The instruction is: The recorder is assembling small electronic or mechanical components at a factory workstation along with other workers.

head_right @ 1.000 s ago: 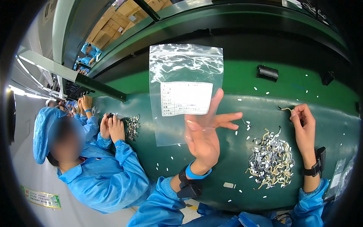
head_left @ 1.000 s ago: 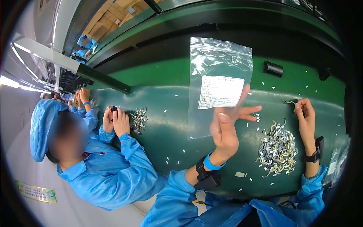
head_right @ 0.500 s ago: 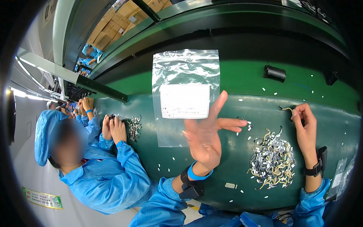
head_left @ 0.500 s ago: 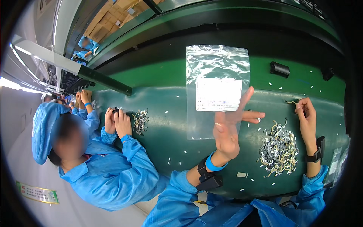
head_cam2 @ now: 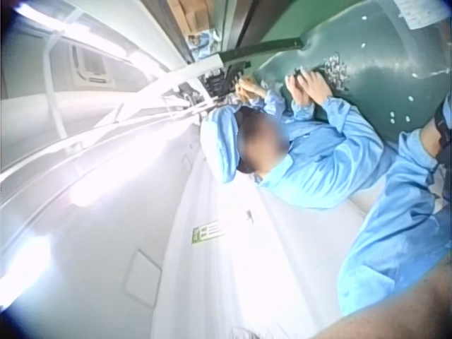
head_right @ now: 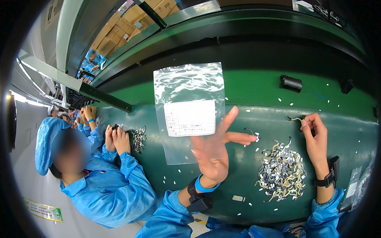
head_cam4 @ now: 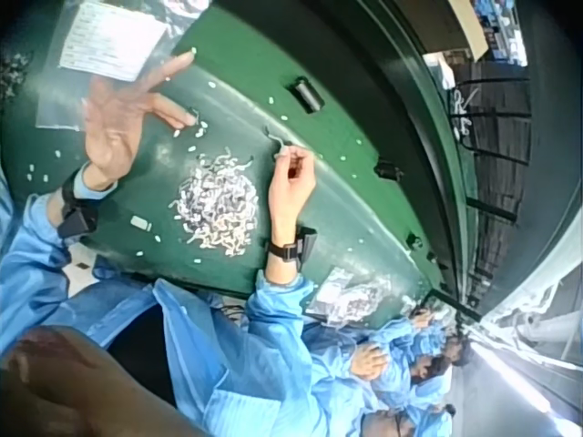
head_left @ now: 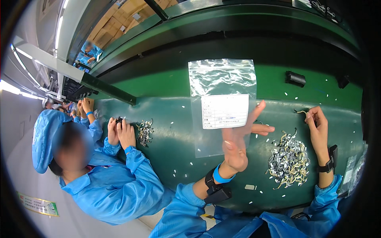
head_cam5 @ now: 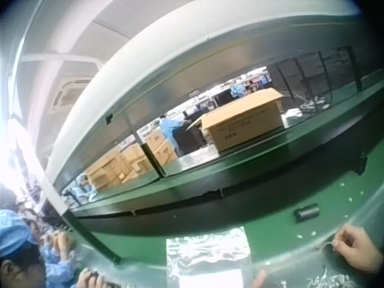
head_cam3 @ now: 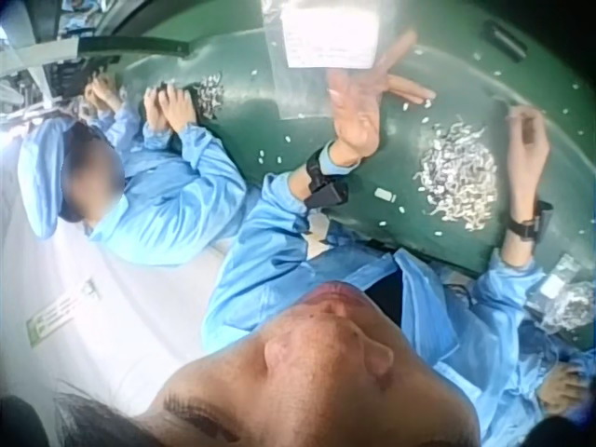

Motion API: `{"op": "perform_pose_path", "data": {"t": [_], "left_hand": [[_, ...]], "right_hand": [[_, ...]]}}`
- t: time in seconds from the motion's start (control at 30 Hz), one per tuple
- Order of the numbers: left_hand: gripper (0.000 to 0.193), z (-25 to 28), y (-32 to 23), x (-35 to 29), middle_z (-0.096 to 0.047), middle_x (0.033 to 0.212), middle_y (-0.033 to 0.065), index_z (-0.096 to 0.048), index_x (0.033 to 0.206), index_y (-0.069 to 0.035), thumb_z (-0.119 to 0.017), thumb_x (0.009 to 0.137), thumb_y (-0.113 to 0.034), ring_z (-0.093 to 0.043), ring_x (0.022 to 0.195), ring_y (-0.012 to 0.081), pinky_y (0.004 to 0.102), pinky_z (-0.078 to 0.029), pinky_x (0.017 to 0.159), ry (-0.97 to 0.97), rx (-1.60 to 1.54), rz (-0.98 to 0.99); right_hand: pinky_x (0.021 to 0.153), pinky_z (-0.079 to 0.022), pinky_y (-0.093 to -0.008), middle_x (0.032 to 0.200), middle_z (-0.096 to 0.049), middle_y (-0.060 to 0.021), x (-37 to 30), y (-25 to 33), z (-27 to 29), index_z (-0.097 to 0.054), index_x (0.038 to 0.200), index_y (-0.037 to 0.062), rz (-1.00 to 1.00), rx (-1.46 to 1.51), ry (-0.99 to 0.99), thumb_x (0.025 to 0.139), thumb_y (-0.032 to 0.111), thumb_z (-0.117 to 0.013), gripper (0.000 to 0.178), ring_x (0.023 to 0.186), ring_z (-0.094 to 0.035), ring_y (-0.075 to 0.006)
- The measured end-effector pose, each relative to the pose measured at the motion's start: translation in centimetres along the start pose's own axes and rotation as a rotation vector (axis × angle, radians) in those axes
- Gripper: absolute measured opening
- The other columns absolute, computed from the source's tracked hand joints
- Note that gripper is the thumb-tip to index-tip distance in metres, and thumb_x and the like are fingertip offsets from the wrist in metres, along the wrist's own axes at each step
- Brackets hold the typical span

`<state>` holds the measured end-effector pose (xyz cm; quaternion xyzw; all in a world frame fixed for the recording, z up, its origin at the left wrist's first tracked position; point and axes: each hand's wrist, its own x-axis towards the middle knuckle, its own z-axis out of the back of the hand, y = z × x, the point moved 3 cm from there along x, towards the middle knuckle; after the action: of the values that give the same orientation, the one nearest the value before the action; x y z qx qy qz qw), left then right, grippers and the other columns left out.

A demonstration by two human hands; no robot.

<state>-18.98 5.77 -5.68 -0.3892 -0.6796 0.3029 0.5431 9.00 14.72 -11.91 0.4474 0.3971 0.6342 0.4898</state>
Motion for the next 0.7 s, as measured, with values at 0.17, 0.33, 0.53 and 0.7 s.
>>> {"op": "perform_pose_path", "data": {"t": [0.17,0.33,0.53,0.7], "left_hand": [[0.090,-0.2,0.0,-0.1,-0.046,0.149,0.0366,-0.008,0.159,-0.002,-0.021,0.102,-0.071,-0.074,0.098,0.0383,0.0417,-0.060,0.079,0.020,-0.083,-0.055],[0.093,0.3,0.9,-0.3,-0.046,0.149,0.0361,-0.009,0.158,0.000,-0.022,0.101,-0.073,-0.074,0.099,0.0378,0.0410,-0.060,0.078,0.033,-0.034,-0.005],[0.098,-0.6,-0.1,0.1,-0.049,0.148,0.0350,-0.018,0.156,0.005,-0.024,0.100,-0.075,-0.075,0.097,0.0375,0.0404,-0.061,0.076,0.040,-0.090,-0.088],[0.098,-0.4,0.4,-0.3,-0.051,0.146,0.0352,-0.023,0.154,0.006,-0.026,0.100,-0.074,-0.075,0.094,0.0381,0.0398,-0.061,0.073,0.010,-0.114,-0.072]], "right_hand": [[0.072,-0.042,-0.0226,0.082,-0.054,0.0034,0.0,0.1,-0.2,-0.055,0.095,0.0025,-0.007,0.003,-0.002,0.100,0.008,-0.061,0.010,0.077,-0.050,-0.0055],[0.072,-0.042,-0.0225,0.082,-0.054,0.0034,0.0,0.2,-0.3,-0.055,0.095,0.0026,0.003,0.007,-0.003,0.100,0.008,-0.062,0.010,0.077,-0.049,-0.0055],[0.073,-0.042,-0.0229,0.082,-0.055,0.0030,-0.1,0.2,0.2,-0.055,0.094,0.0020,-0.005,0.002,-0.007,0.100,0.007,-0.062,0.010,0.077,-0.050,-0.0060],[0.072,-0.042,-0.0233,0.081,-0.056,0.0022,-0.1,0.6,-0.1,-0.055,0.094,0.0012,0.013,-0.019,-0.003,0.099,0.007,-0.062,0.010,0.076,-0.050,-0.0062]]}}
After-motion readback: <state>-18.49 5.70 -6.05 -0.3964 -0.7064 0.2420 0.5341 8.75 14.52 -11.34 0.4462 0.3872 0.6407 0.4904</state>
